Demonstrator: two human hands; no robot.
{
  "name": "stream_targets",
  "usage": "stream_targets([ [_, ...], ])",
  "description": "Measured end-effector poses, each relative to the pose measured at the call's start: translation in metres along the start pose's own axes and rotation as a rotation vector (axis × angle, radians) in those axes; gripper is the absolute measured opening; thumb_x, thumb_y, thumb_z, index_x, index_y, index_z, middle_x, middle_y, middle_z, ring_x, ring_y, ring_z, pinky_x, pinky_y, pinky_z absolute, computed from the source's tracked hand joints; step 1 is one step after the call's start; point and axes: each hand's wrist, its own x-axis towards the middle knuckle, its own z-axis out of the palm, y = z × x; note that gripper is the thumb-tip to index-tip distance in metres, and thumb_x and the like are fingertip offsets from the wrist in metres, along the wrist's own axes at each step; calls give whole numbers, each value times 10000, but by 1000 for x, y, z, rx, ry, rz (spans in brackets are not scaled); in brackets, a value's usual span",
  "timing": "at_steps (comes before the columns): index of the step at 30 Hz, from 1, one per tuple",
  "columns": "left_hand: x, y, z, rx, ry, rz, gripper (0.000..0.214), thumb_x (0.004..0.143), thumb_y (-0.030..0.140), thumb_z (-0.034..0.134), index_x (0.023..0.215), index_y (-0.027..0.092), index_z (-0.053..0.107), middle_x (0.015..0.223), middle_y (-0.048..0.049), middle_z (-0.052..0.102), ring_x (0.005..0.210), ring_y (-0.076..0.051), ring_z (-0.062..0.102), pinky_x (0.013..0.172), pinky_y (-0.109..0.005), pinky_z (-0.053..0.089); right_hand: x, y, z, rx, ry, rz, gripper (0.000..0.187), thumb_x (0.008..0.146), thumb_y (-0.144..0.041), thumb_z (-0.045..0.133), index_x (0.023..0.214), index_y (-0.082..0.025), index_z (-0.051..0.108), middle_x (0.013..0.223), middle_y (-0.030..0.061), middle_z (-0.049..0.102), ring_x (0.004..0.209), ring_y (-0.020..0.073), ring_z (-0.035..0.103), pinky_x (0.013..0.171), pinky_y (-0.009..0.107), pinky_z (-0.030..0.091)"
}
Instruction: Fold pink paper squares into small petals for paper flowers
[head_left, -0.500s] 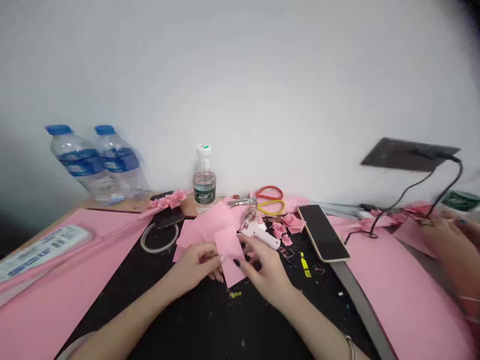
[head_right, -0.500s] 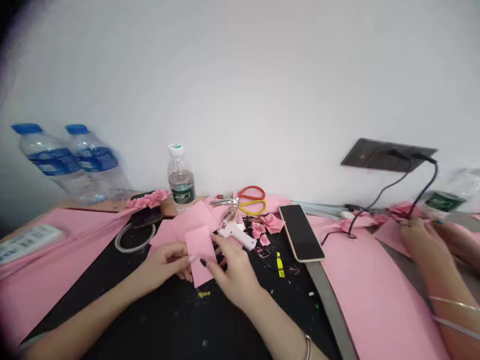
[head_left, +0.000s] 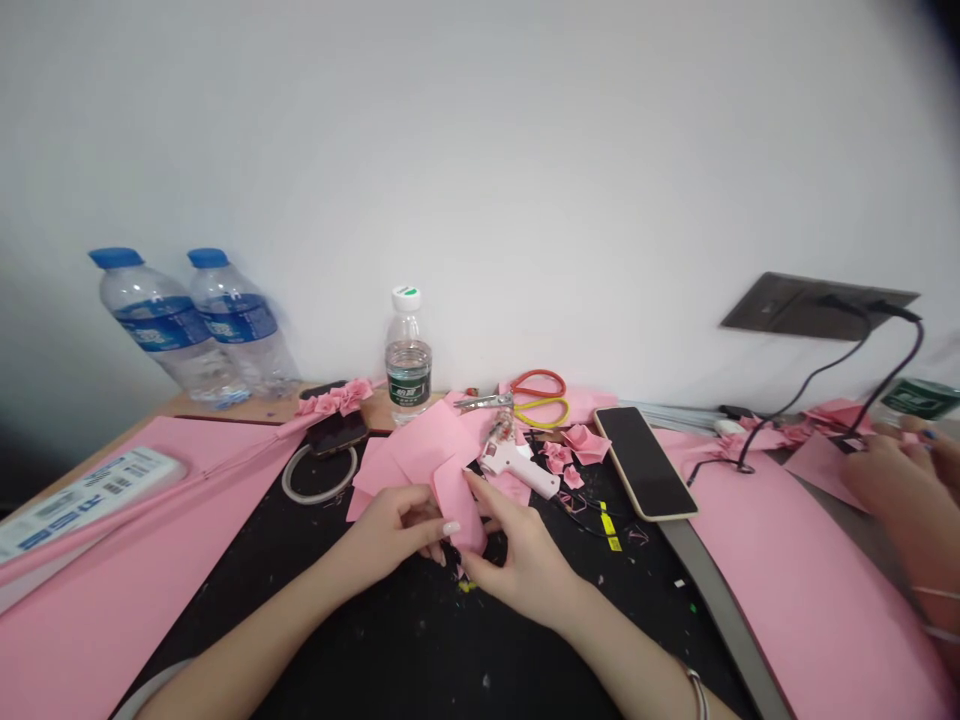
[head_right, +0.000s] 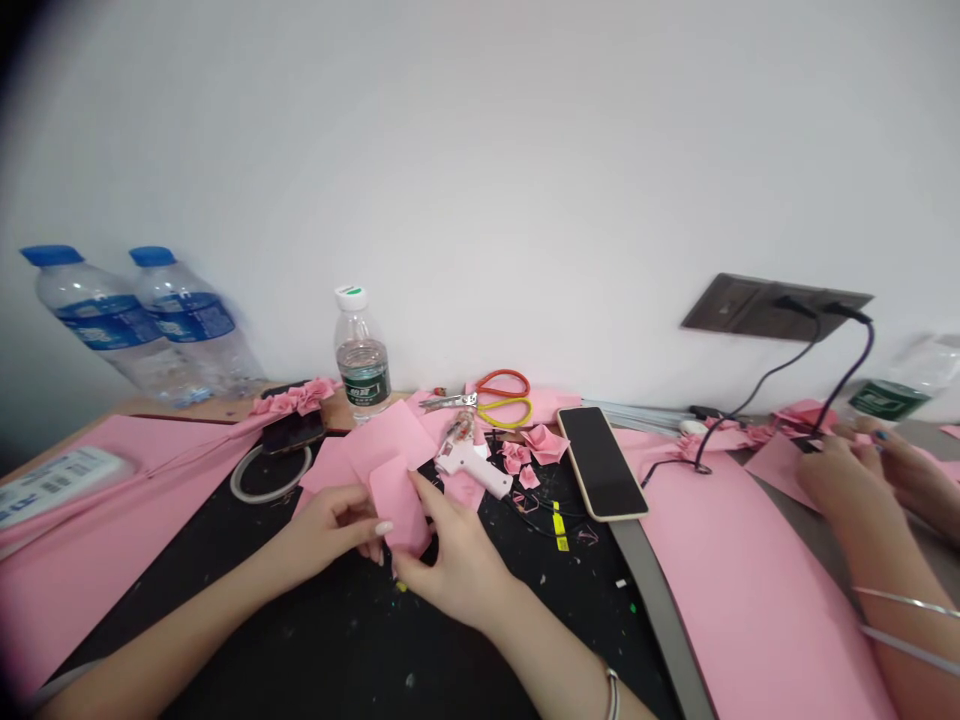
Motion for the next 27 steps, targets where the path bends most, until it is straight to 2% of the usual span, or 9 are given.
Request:
stream_targets([
  [4, 0, 0, -2, 2, -6, 7, 177, 754, 302, 616, 795, 130, 603, 624, -13, 662, 547, -145, 642, 542, -229, 500, 2, -3, -1, 182, -25, -12, 657, 747, -107, 532, 1361, -184, 309, 1044, 78, 618, 854, 183, 621, 795, 333, 527],
  [10, 0, 0, -1, -32, -13, 5, 182, 758, 321, 607, 767, 141, 584, 643, -6, 645, 552, -154, 645, 547, -248, 512, 2, -6, -5, 314, -36, 7, 606, 756, -72, 465, 1341, -178, 350, 1056, 72, 636, 861, 186, 637, 785, 335, 528],
  [13, 0, 1, -1, -79, -1, 2, 194, 769, 328, 592, 827, 143, 580, 668, -10, 649, 566, -163, 656, 548, -251, 514, 5, -6, -9, 388, 30, 34, 531, 750, -97, 450, 1274, -185, 460, 1139, 71, 614, 1008, 220, 595, 865, 361, 481],
  [17, 0, 4, -2, -156, 29, -59, 351, 774, 321, 587, 1083, 166, 523, 739, -20, 675, 596, -162, 671, 537, -232, 518, 7, -2, -16, 427, 161, 87, 400, 751, -158, 450, 1111, -201, 620, 1142, 51, 627, 1081, 230, 550, 930, 369, 422],
  [21, -1, 6, -3, -192, 122, -135, 484, 758, 320, 610, 1196, 167, 471, 650, 2, 666, 590, -157, 668, 547, -238, 544, 4, 9, -13, 455, 182, 176, 347, 784, -206, 433, 1041, -213, 665, 1080, 44, 651, 988, 223, 587, 824, 331, 471],
  [24, 1, 6, -4, -199, 166, -161, 471, 747, 331, 621, 1163, 137, 514, 629, -6, 666, 561, -147, 658, 552, -243, 556, 4, 18, -9, 471, 249, 267, 320, 798, -246, 441, 1001, -175, 677, 988, 66, 661, 872, 214, 609, 698, 295, 506],
  [27, 3, 6, -5, -211, 190, -147, 447, 733, 330, 635, 1114, 113, 548, 682, -31, 684, 562, -142, 656, 565, -243, 560, 7, 22, -8, 513, 310, 346, 315, 806, -303, 452, 986, -154, 663, 779, 41, 641, 649, 176, 594, 545, 273, 520],
])
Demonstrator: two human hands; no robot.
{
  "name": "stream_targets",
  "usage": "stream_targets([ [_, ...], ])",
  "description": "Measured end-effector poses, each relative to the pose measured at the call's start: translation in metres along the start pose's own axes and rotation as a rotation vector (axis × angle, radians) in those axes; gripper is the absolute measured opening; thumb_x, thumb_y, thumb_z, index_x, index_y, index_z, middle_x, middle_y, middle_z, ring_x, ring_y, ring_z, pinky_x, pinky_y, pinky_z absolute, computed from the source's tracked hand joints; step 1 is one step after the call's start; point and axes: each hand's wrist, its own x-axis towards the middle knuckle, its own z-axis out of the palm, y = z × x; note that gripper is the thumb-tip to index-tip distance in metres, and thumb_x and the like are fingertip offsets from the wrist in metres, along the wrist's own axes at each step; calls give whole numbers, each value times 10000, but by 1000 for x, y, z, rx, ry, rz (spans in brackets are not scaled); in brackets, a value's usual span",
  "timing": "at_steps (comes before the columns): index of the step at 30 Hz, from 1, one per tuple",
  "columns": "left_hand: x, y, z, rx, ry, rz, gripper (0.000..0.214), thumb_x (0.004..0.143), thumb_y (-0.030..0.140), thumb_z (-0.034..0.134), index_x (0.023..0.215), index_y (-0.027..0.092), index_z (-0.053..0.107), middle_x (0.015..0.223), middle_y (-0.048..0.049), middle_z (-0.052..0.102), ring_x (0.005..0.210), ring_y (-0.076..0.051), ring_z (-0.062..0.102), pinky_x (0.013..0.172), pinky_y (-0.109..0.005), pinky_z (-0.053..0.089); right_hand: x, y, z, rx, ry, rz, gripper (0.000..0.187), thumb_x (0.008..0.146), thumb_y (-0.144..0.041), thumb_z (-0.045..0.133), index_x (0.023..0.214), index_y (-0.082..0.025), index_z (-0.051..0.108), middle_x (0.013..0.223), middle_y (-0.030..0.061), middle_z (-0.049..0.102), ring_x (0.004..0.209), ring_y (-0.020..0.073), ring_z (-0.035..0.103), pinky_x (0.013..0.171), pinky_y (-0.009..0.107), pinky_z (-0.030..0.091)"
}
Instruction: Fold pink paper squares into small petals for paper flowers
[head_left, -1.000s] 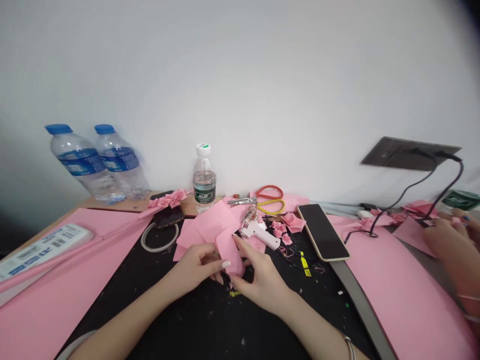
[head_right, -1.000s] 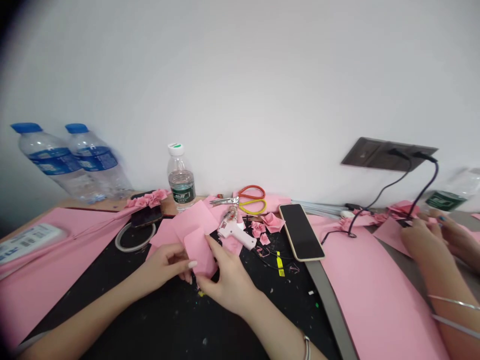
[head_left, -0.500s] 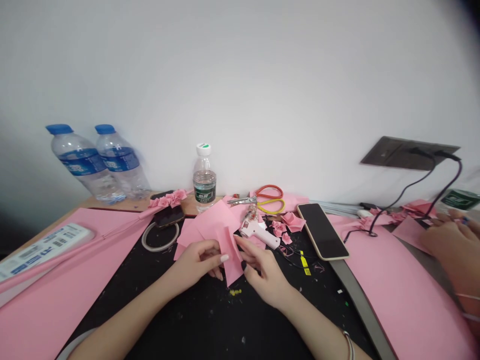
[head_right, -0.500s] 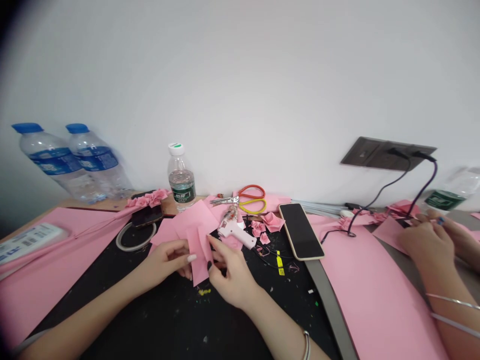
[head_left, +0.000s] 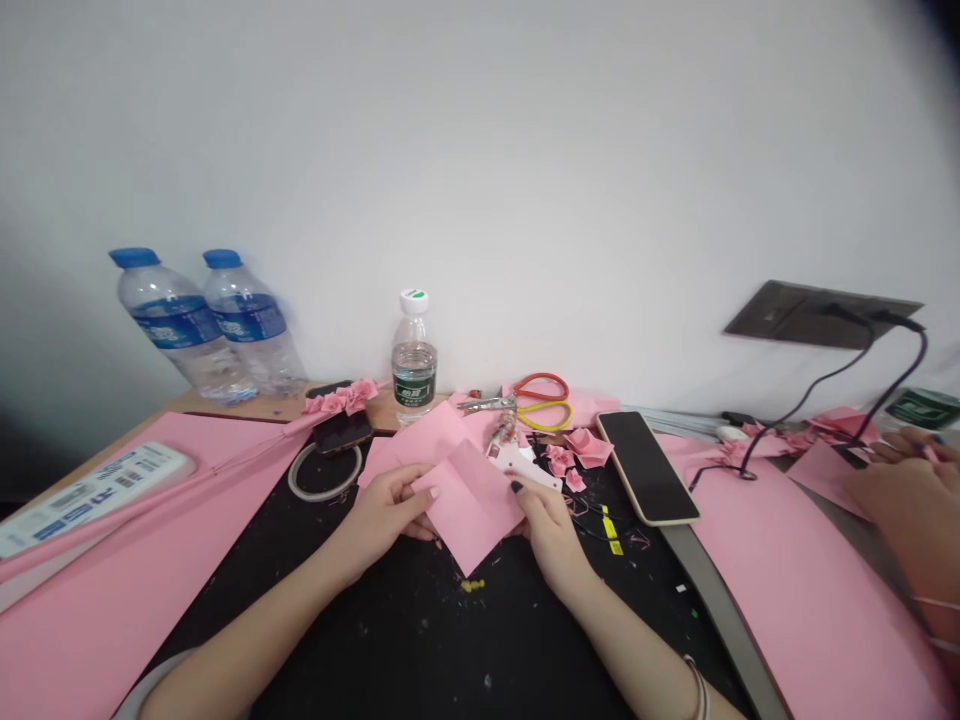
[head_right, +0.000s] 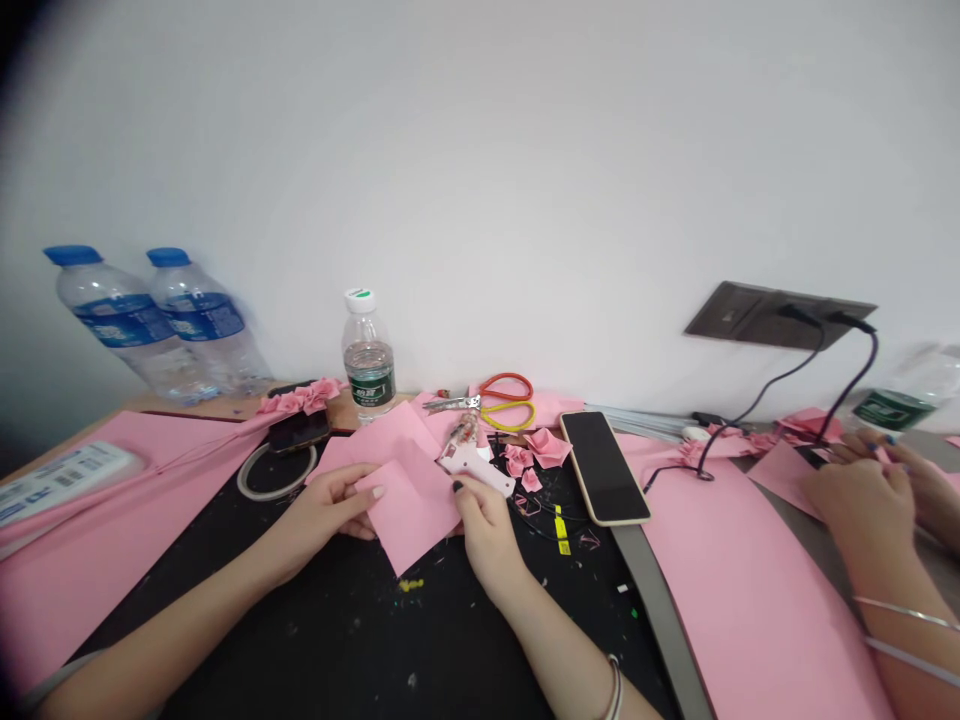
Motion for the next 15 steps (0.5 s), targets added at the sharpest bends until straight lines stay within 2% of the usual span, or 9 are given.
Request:
stream_targets([
  [3, 0, 1, -1, -7, 34, 24, 445, 730, 330, 638, 1103, 106, 547, 723, -42, 693, 555, -139, 656, 570, -245, 561, 5, -4, 0, 35, 5, 27, 288, 795, -322, 478, 952, -160, 657, 680, 1, 590, 543, 145, 554, 493, 271, 527],
  [9, 0, 2, -2, -19, 68, 51, 414, 718, 322, 655, 1072, 124, 574, 754, -41, 702, 574, -140, 654, 580, -252, 564, 7, -14, 3, 59, -98, 17, 183, 718, -308, 621, 824, -167, 668, 677, -10, 573, 556, 128, 545, 504, 254, 519],
  [12, 0, 1, -3, -39, 41, 35, 413, 710, 313, 667, 1072, 133, 580, 747, -39, 710, 601, -150, 662, 584, -253, 564, 7, -14, 4, 57, -121, 12, 125, 687, -264, 661, 739, -150, 673, 667, -17, 563, 542, 112, 525, 491, 227, 490],
  [15, -1, -1, -3, -40, -26, -14, 380, 719, 295, 663, 1042, 109, 591, 672, -52, 712, 586, -158, 672, 551, -225, 551, 7, -12, 3, 186, -126, 67, 168, 694, -271, 668, 801, -141, 676, 653, -18, 584, 533, 106, 532, 512, 232, 495],
])
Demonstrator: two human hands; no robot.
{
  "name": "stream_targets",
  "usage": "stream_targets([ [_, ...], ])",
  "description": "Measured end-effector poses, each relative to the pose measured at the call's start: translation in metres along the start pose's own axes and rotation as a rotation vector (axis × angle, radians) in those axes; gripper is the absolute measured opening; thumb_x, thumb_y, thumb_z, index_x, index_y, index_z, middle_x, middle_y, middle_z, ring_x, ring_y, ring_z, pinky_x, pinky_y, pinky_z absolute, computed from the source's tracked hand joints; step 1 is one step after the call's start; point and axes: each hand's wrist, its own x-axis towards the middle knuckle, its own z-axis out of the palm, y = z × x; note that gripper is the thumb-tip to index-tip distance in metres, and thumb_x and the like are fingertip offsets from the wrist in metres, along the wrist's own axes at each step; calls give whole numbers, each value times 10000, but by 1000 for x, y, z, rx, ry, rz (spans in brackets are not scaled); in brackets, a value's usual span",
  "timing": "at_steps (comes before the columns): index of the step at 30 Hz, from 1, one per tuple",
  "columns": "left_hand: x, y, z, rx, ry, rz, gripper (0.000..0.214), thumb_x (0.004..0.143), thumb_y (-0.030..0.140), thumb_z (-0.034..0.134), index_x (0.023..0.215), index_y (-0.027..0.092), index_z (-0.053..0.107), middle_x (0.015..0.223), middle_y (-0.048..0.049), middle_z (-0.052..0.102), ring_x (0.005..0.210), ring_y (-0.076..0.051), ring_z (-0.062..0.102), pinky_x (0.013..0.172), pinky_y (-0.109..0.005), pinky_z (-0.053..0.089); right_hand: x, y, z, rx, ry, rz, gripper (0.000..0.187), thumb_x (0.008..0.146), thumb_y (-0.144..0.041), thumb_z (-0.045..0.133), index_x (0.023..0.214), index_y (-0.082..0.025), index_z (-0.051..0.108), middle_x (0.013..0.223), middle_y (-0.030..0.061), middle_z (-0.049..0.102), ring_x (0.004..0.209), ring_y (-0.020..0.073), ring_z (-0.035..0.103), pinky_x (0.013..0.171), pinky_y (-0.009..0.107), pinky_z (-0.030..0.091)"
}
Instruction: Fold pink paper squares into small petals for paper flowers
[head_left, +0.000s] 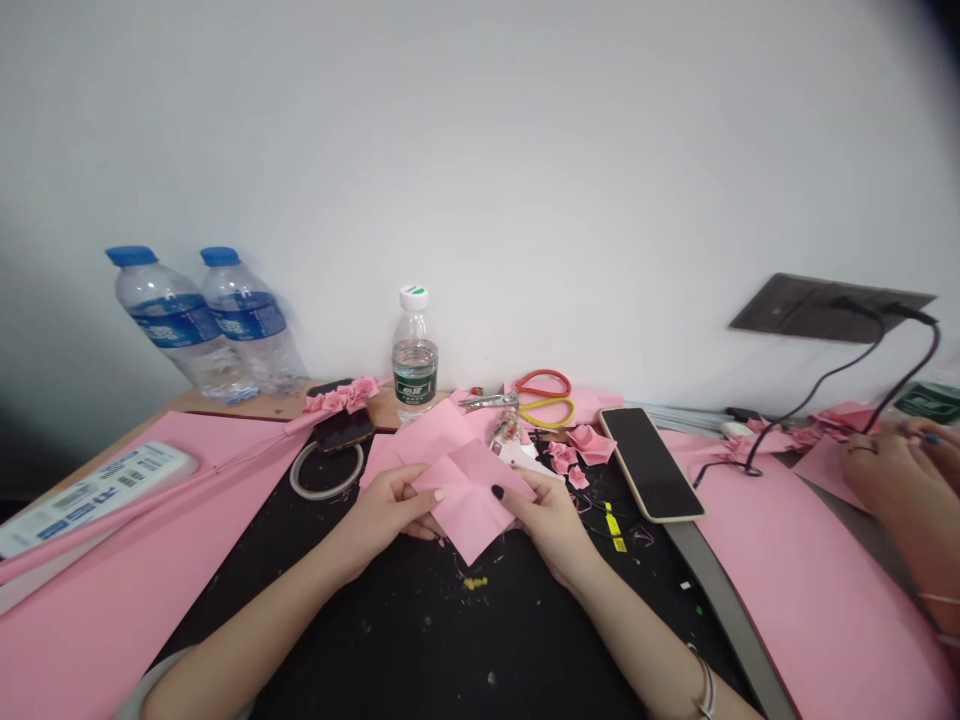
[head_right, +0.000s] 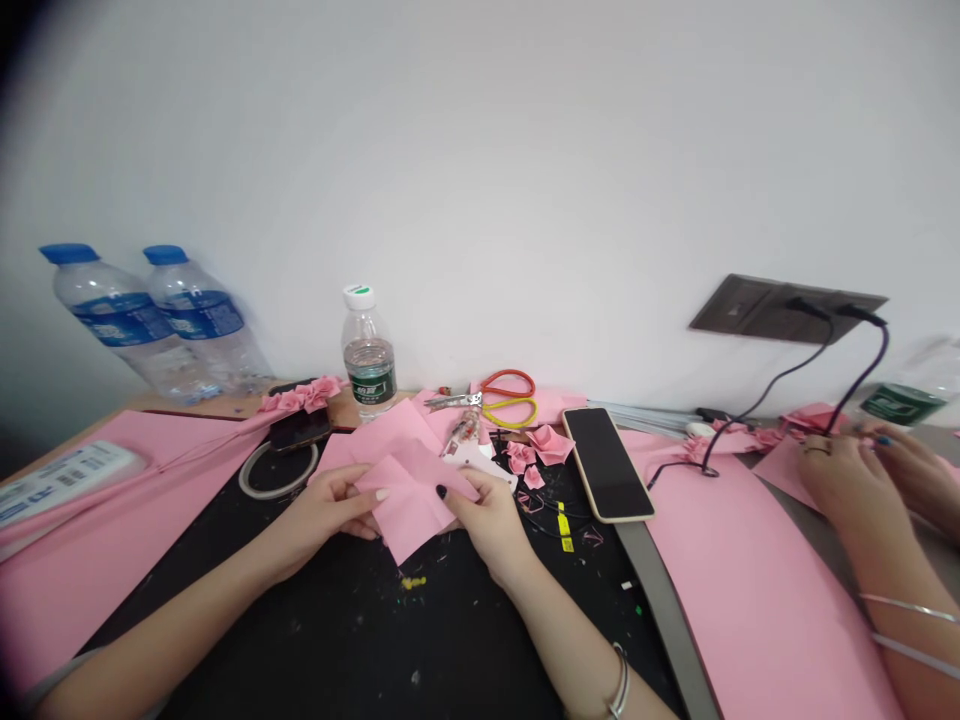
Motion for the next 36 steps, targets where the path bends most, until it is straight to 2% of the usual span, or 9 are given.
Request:
stream_targets([
  [4, -2, 0, -1, -98, -59, -9, 247, 743, 253, 644, 934, 100, 611, 633, -60, 710, 563, -150, 674, 529, -198, 535, 1, 0, -3, 194, -35, 55, 221, 714, -278, 665, 871, -122, 653, 595, -5, 612, 462, 105, 559, 457, 230, 503],
  [7, -1, 2, -3, -262, -17, -26, 184, 718, 154, 649, 893, 128, 597, 591, -42, 703, 538, -150, 672, 511, -195, 527, 1, -3, -5, 331, -70, 88, 201, 724, -230, 639, 890, -117, 639, 505, -5, 616, 367, 100, 545, 365, 187, 453],
  [12, -2, 8, -6, -506, -16, -75, 87, 750, 100, 555, 822, 133, 590, 657, -87, 725, 616, -179, 692, 556, -229, 539, 0, -6, -9, 564, -102, 165, 195, 702, -186, 593, 880, -135, 653, 655, 60, 707, 537, 135, 648, 490, 200, 508],
  [21, -2, 13, -6, -608, -13, -96, 168, 829, 184, 493, 759, 120, 632, 787, -106, 725, 674, -163, 683, 608, -228, 537, 0, -5, -8, 537, -71, 185, 229, 685, -211, 712, 895, -160, 637, 887, 60, 712, 680, 131, 674, 538, 183, 525],
  [25, -1, 10, -5, -504, -39, -83, 200, 827, 290, 527, 827, 116, 626, 825, -110, 710, 720, -175, 675, 644, -244, 525, 1, -6, -6, 493, -41, 163, 187, 697, -242, 717, 825, -145, 621, 790, 52, 712, 600, 113, 659, 513, 176, 516],
  [28, -1, 6, -3, -302, -64, -34, 205, 756, 315, 621, 873, 149, 593, 759, -57, 683, 727, -203, 666, 637, -269, 503, 2, -6, -5, 480, -37, 116, 165, 714, -269, 701, 744, -149, 592, 625, 11, 676, 475, 84, 601, 442, 158, 484],
  [32, -3, 1, 1, 201, -69, 145, 220, 717, 347, 643, 693, 133, 601, 615, 19, 581, 582, -136, 551, 510, -199, 385, 3, -3, -3, 340, -70, 107, 196, 711, -301, 693, 750, -138, 592, 439, -55, 542, 321, 51, 452, 311, 135, 351],
  [34, -4, 0, 3, 383, -28, 198, 267, 720, 379, 619, 617, 133, 598, 540, 37, 521, 527, -119, 472, 472, -197, 323, 1, -2, 0, 196, -106, 106, 234, 710, -325, 684, 819, -136, 599, 449, -63, 528, 305, 44, 416, 293, 136, 302],
  [36, -5, 0, 5, 477, 40, 213, 310, 720, 400, 600, 560, 135, 587, 492, 42, 486, 494, -115, 427, 459, -207, 294, -2, -2, 5, 75, -146, 67, 297, 706, -334, 679, 920, -148, 592, 542, -52, 572, 342, 48, 440, 324, 148, 333],
])
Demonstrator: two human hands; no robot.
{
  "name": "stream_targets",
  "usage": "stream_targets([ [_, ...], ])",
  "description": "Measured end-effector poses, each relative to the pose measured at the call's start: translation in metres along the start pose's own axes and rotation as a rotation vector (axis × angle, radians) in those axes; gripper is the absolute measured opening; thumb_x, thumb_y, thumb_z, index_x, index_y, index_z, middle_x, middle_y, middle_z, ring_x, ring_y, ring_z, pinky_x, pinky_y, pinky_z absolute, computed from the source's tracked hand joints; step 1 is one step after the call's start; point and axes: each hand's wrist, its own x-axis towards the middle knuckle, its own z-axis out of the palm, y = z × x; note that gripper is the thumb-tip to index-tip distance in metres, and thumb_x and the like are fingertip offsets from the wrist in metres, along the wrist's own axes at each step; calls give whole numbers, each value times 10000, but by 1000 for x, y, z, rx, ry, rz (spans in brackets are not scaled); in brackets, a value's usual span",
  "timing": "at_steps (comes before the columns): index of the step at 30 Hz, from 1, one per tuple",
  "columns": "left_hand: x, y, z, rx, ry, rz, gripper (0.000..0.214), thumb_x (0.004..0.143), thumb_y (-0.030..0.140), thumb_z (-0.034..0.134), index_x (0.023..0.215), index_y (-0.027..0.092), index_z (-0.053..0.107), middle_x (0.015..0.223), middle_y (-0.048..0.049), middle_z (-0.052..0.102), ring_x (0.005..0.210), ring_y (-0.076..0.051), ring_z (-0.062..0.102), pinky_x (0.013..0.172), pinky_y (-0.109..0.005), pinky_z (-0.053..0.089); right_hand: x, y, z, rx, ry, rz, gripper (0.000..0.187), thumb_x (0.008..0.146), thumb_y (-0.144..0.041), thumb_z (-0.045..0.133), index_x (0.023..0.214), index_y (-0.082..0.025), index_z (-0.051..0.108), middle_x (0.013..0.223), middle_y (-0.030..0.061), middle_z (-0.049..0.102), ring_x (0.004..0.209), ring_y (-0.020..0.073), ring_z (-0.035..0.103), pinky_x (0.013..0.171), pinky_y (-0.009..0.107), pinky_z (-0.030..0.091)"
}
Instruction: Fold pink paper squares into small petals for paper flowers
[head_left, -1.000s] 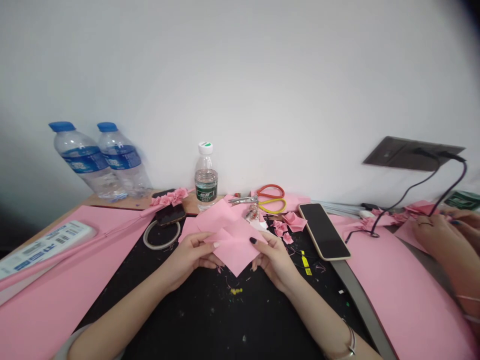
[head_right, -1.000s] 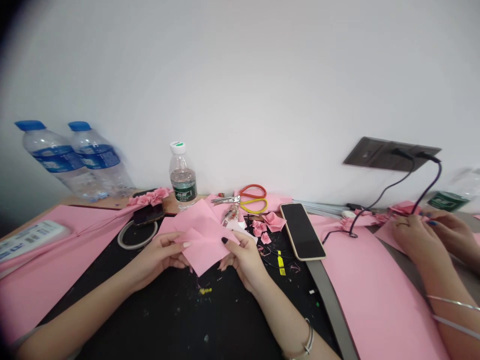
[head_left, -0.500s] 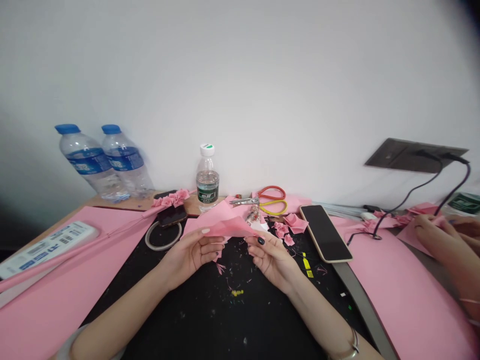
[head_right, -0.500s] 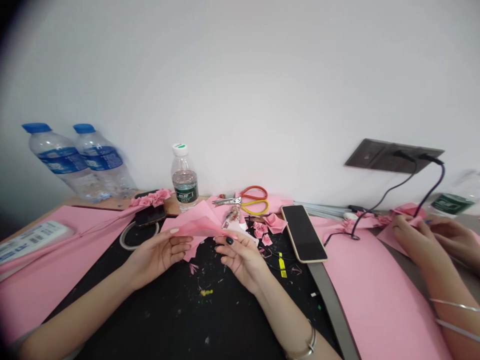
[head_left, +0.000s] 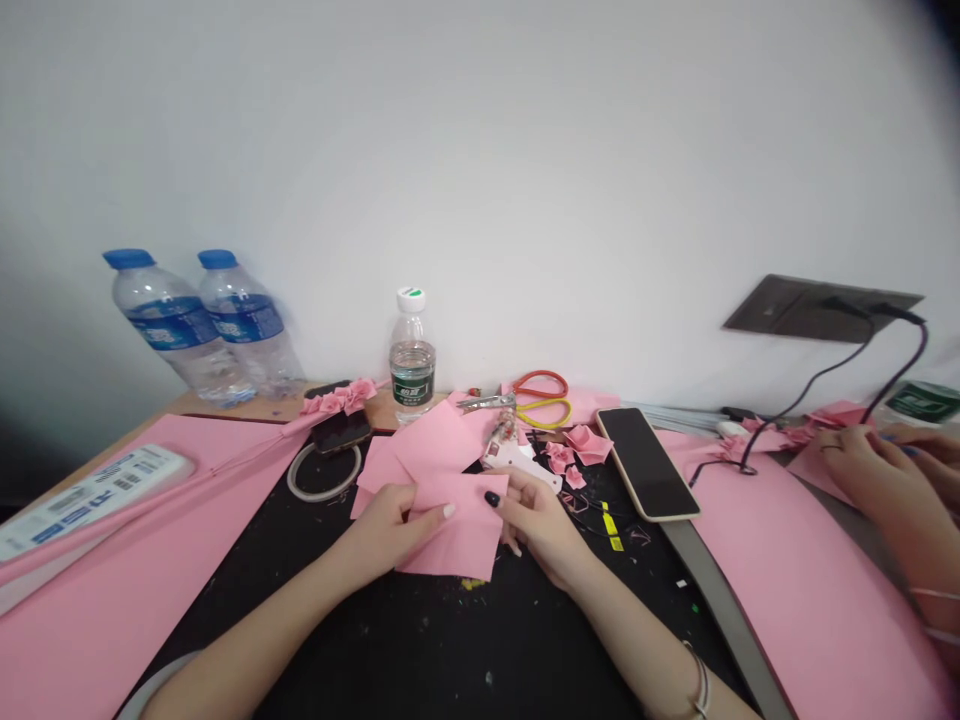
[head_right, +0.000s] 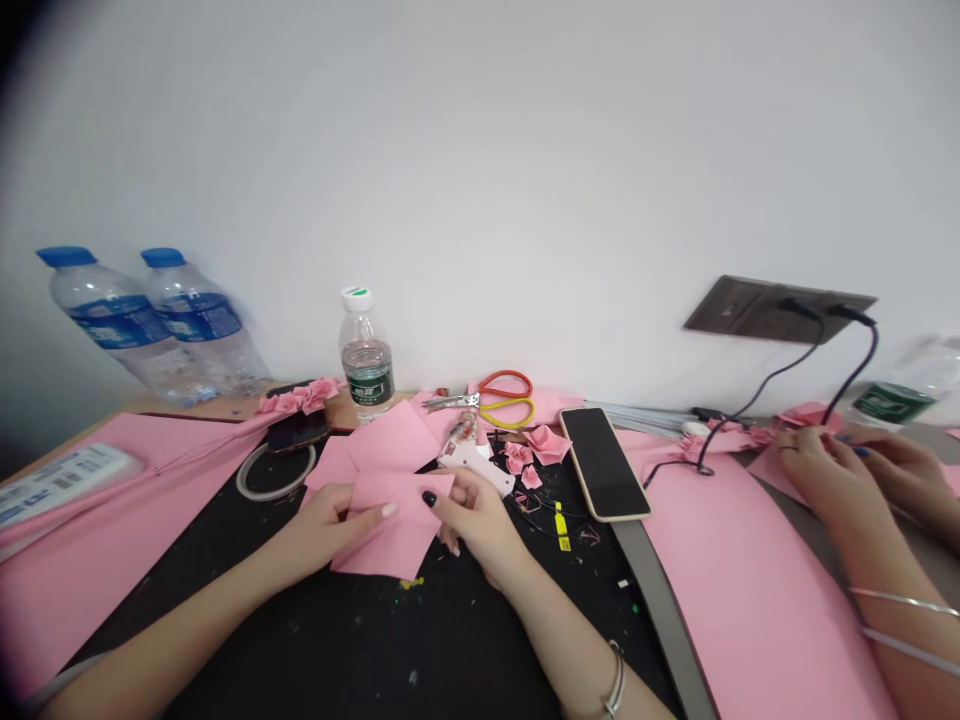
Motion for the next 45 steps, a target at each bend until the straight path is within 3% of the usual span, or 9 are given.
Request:
stream_targets([
  [4, 1, 3, 0, -19, 118, 10, 317, 735, 395, 581, 553, 136, 593, 505, 30, 536, 512, -133, 462, 490, -217, 335, -4, 1, 9, -145, -65, -62, 411, 670, -303, 703, 1037, -192, 552, 693, -30, 626, 507, 106, 569, 437, 192, 435],
  [8, 3, 0, -1, -226, 72, 3, 246, 739, 366, 593, 666, 138, 648, 666, 1, 654, 669, -181, 563, 625, -244, 429, -2, 5, 6, -266, -37, -31, 205, 771, -356, 589, 786, -152, 599, 469, -46, 555, 360, 89, 508, 370, 184, 389],
  [12, 3, -3, -2, -385, 84, -76, 221, 707, 341, 647, 641, 130, 628, 626, 5, 642, 597, -155, 554, 566, -237, 431, 1, 6, -1, -141, 25, -28, 236, 755, -382, 609, 750, -148, 582, 429, -48, 560, 341, 93, 522, 376, 190, 420],
  [17, 2, -2, -5, -683, -26, -160, 145, 692, 249, 675, 735, 119, 628, 621, -1, 636, 568, -142, 590, 557, -258, 494, 1, 1, -4, 74, 38, 43, 313, 738, -394, 642, 902, -130, 600, 490, -13, 623, 372, 119, 584, 394, 202, 470],
  [24, 2, -5, -10, -901, -122, -225, 114, 683, 130, 560, 769, 115, 633, 526, -68, 680, 500, -203, 657, 464, -246, 493, -1, -4, -12, 417, -71, 103, 230, 721, -222, 660, 932, -137, 627, 644, 72, 717, 519, 149, 670, 472, 197, 520],
  [29, 1, -3, -15, -1074, -204, -197, 204, 696, 127, 531, 829, 89, 681, 611, -86, 707, 563, -180, 670, 520, -231, 522, -5, -8, -13, 507, -165, 129, 259, 745, -198, 641, 989, -112, 639, 895, 119, 716, 742, 167, 691, 597, 207, 548],
  [33, 0, 0, -17, -1190, -210, -173, 202, 756, 195, 570, 885, 95, 691, 801, -108, 729, 702, -177, 677, 618, -246, 547, -3, -6, -11, 469, -126, 99, 229, 730, -162, 677, 955, -123, 656, 924, 90, 712, 719, 144, 689, 582, 191, 554],
  [37, 0, 0, -15, -1140, -168, -140, 163, 737, 213, 659, 867, 123, 696, 965, -90, 708, 802, -166, 664, 703, -251, 550, 1, -2, -8, 388, 5, 72, 149, 727, -228, 696, 809, -105, 676, 821, 90, 724, 600, 124, 680, 522, 177, 548],
  [45, 5, -6, -3, -761, 119, -42, 136, 730, 252, 675, 695, 121, 688, 638, -24, 695, 528, -95, 624, 560, -187, 535, 2, 0, -3, 190, 113, -42, 232, 708, -322, 701, 701, -97, 648, 676, 76, 716, 458, 97, 634, 450, 165, 511],
])
